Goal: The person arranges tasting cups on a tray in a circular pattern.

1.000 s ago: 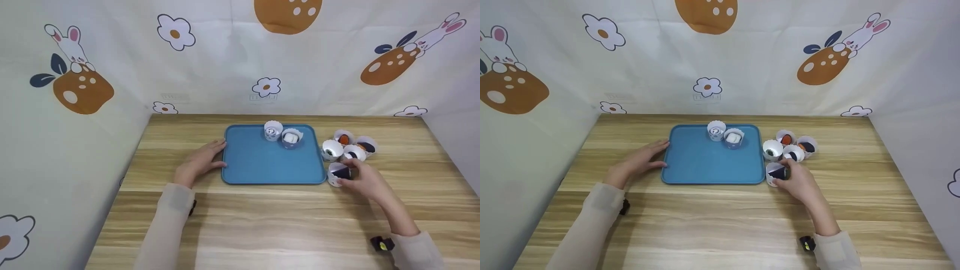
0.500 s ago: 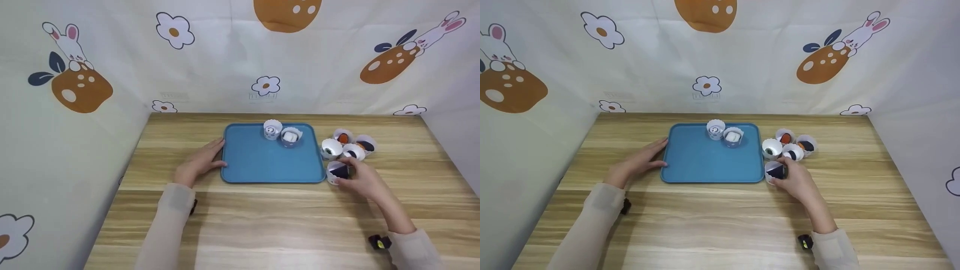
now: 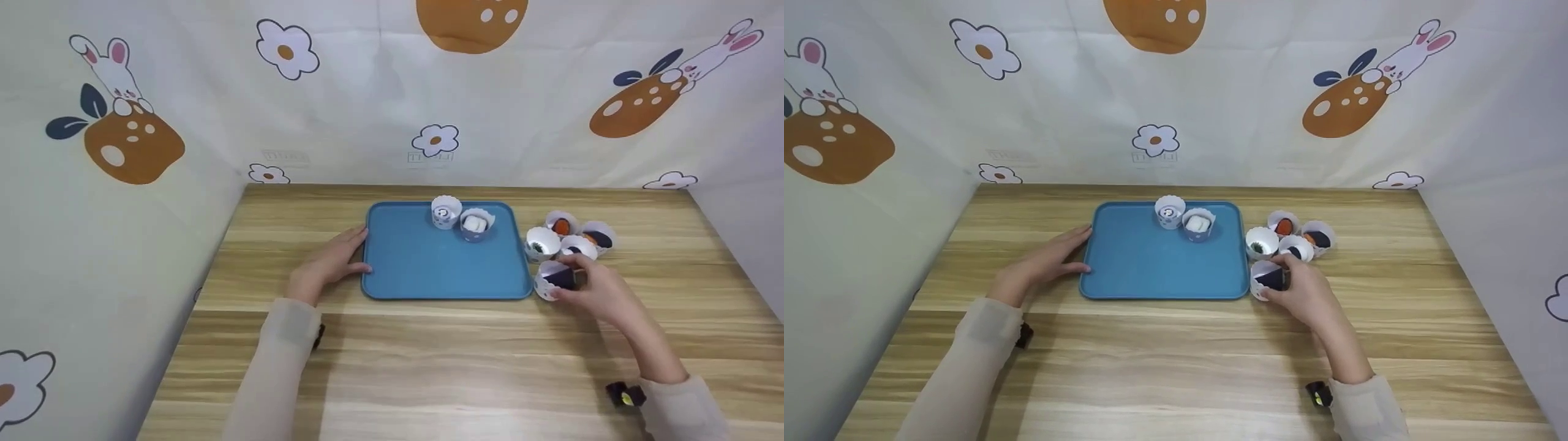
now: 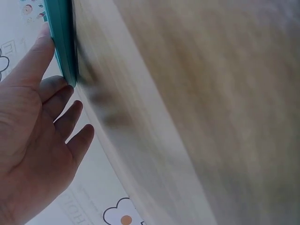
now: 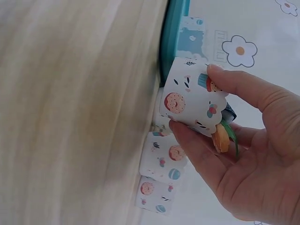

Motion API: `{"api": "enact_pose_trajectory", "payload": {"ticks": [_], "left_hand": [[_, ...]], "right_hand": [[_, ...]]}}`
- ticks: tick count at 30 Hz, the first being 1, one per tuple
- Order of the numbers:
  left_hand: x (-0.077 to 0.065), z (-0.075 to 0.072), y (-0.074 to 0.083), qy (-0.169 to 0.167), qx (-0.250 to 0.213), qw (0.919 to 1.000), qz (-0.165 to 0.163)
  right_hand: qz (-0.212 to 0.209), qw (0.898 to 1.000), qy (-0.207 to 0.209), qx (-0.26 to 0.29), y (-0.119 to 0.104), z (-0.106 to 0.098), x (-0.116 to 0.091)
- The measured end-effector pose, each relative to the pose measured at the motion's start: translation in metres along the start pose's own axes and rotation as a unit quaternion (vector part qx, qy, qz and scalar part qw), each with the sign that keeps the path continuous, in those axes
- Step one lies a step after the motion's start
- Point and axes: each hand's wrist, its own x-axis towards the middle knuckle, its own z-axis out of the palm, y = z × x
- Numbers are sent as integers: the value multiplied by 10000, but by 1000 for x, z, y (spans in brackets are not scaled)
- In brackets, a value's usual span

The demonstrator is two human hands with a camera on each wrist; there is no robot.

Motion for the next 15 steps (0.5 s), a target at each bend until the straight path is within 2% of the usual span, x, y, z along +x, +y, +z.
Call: {"api": "enact_pose_trajectory", "payload": {"ticks": [8, 15], "left_hand": [[-1, 0, 2, -4, 19, 9999, -118], [0, -1, 2, -40, 30, 9999, -163]], "right_hand": [[119, 9998, -188, -2, -13, -5, 3], [-112, 9998, -151, 70, -27, -6, 10]]}}
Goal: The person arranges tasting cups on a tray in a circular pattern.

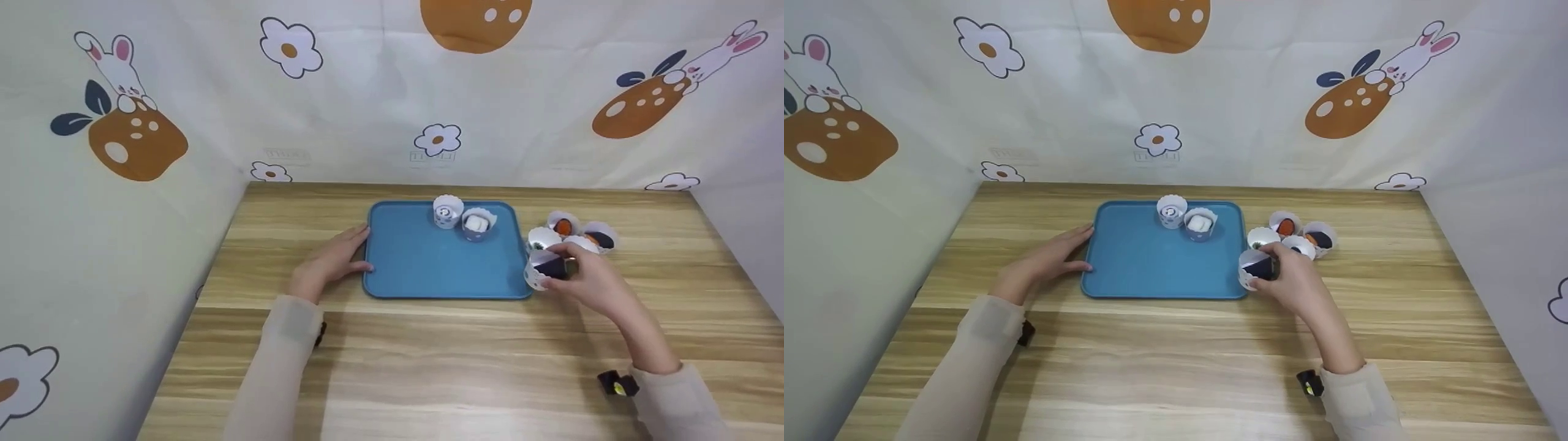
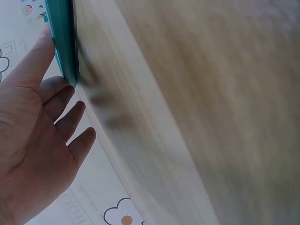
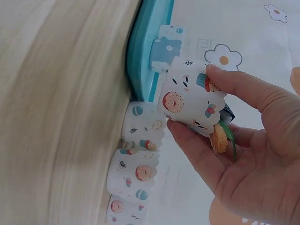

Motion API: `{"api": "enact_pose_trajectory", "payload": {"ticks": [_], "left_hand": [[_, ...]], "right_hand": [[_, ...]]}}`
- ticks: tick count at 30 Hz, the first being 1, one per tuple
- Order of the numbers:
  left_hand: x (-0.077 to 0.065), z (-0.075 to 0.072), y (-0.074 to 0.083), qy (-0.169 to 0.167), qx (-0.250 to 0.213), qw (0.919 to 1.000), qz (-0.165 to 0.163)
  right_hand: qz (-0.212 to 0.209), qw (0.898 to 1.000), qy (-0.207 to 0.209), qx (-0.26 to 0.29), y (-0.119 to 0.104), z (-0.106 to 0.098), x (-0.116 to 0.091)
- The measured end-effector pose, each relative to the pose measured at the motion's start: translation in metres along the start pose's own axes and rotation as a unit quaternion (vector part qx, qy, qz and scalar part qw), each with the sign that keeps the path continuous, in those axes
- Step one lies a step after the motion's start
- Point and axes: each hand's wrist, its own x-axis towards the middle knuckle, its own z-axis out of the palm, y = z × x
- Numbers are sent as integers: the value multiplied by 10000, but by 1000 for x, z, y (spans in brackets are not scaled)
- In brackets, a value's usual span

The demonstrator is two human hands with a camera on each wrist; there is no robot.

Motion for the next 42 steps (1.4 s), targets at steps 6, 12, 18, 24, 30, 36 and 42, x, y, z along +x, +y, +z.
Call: {"api": "enact_pose_trajectory", "payload": {"ticks": [6, 12, 18, 24, 30, 36, 42], "left_hand": [[0, -1, -1, -37, -53, 10000, -39], [0, 0, 0, -58, 55, 10000, -19], [0, 0, 0, -63, 20, 10000, -54], [1, 0, 0, -112, -99, 9998, -149], [2, 1, 0, -135, -113, 9997, -192], [3, 0, 1, -152, -69, 9997, -202], [3, -1, 3, -111, 130, 9998, -85]], "right_hand": [[-273, 9996, 66, -6, -11, 3, 12], [-333, 9994, 3, 5, -23, 9, 26], [-253, 9992, -245, 189, -33, 16, 40], [-217, 9991, -325, 152, -37, 25, 52], [-145, 9992, -313, 188, -40, 33, 59], [-30, 9990, -367, 257, -41, 41, 64], [-152, 9996, -208, 104, -40, 49, 70]]}}
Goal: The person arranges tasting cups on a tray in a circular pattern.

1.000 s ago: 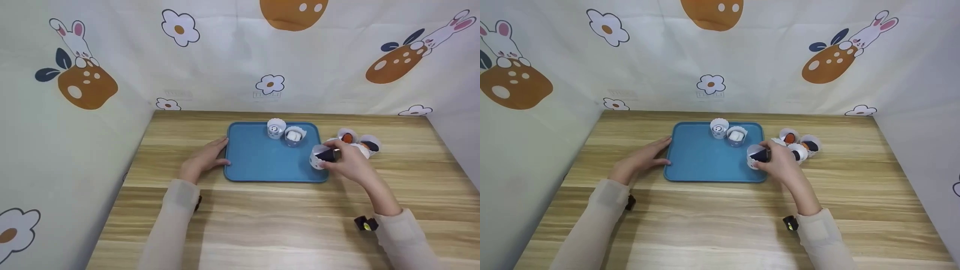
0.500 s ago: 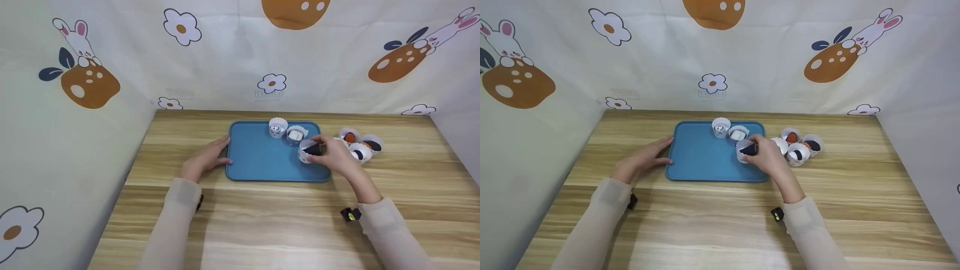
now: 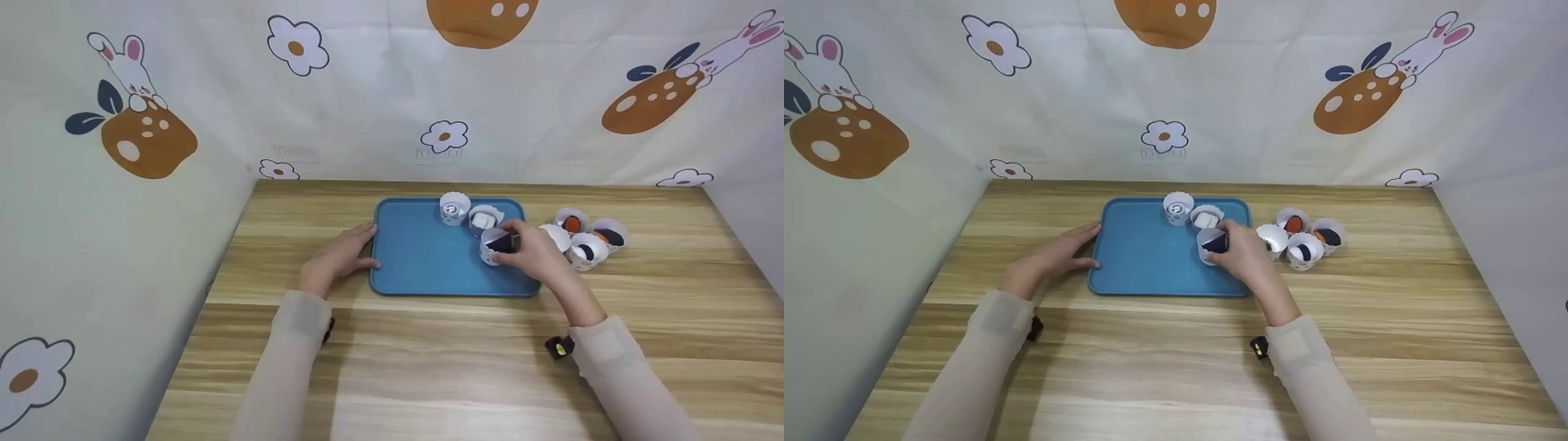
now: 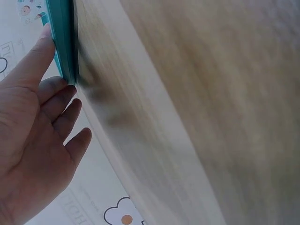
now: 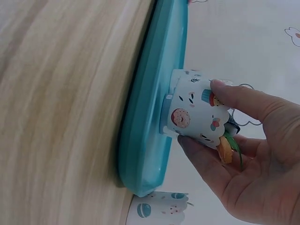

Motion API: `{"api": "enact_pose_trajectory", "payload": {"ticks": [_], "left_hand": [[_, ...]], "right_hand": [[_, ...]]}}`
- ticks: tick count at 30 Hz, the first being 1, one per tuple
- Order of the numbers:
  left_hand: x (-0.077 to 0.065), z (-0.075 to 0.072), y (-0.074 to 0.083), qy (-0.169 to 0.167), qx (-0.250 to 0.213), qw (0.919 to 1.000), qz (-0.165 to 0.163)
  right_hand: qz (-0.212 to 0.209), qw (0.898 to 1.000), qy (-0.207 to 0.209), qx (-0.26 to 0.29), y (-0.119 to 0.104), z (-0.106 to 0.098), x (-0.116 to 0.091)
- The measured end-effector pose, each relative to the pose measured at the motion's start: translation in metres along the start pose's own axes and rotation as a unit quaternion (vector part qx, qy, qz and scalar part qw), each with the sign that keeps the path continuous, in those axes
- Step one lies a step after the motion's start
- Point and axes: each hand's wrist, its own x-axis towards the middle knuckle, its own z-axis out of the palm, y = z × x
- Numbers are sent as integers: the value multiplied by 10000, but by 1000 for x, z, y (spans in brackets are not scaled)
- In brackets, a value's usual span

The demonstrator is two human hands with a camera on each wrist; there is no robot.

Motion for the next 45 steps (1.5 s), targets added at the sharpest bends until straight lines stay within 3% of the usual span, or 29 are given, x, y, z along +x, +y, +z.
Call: {"api": "enact_pose_trajectory", "payload": {"ticks": [29, 37, 45], "left_hand": [[-2, -1, 1, -5, -7, 9999, -112], [-2, -1, 1, 1, -101, 9999, -102], [-2, -1, 2, 15, -121, 9999, -39]], "right_hand": [[196, 9998, 60, -62, -3, 11, 4], [68, 9998, 145, -66, -2, 2, -2], [270, 9995, 98, 146, 1, -12, -7]]}}
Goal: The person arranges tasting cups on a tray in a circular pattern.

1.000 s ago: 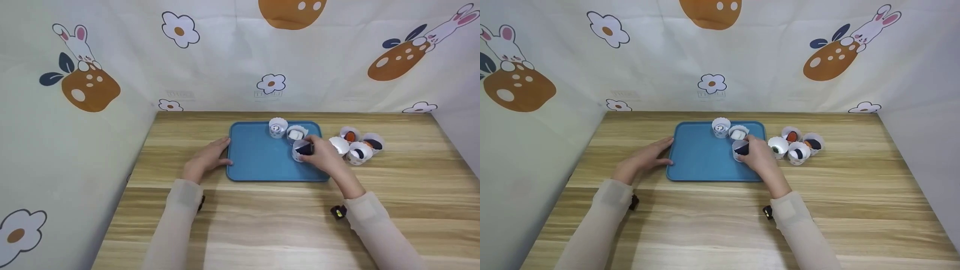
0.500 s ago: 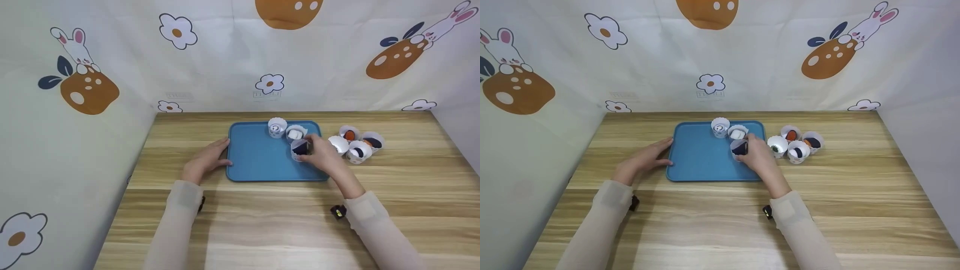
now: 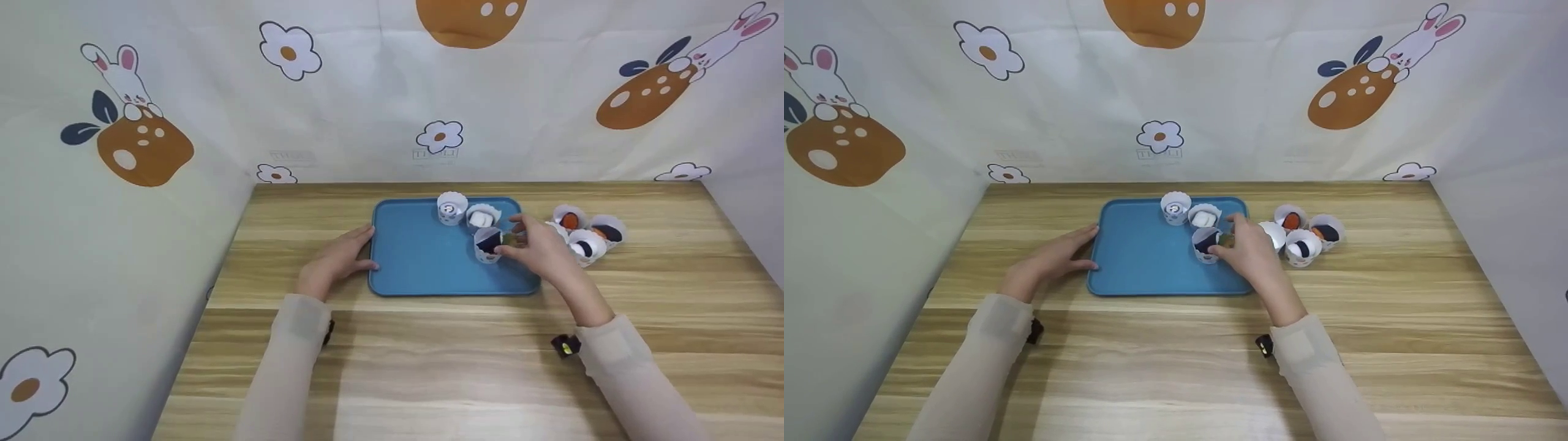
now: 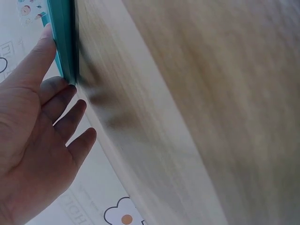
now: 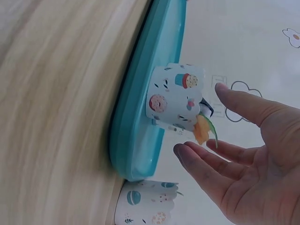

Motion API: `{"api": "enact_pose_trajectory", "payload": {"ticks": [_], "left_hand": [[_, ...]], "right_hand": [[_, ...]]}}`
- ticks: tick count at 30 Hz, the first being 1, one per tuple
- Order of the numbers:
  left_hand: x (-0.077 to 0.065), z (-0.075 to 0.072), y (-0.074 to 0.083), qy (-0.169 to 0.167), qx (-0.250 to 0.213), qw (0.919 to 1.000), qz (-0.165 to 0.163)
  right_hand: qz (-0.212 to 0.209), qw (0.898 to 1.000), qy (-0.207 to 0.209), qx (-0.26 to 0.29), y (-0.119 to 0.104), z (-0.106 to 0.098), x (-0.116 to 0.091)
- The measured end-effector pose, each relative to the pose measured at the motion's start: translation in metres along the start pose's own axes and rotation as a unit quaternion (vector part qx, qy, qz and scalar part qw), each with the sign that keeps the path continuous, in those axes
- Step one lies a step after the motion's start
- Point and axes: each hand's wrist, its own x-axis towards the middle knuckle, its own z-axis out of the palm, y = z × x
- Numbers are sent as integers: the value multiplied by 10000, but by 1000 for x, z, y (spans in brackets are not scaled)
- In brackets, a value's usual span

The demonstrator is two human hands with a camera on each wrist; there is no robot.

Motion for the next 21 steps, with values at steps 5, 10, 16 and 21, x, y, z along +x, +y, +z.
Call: {"api": "enact_pose_trajectory", "payload": {"ticks": [5, 10, 16, 21], "left_hand": [[0, 1, -1, 40, -41, 10000, 34], [-1, 0, -1, 68, -44, 10000, 42], [-1, -1, 0, 88, 44, 9999, 142], [-1, 0, 1, 44, -45, 10000, 28]], "right_hand": [[-51, 9998, 193, 48, 4, -8, -3], [-111, 9992, 382, 41, 7, -18, -6], [-71, 9990, 444, 47, 13, -31, -11], [150, 9992, 378, 30, 19, -40, -14]]}}
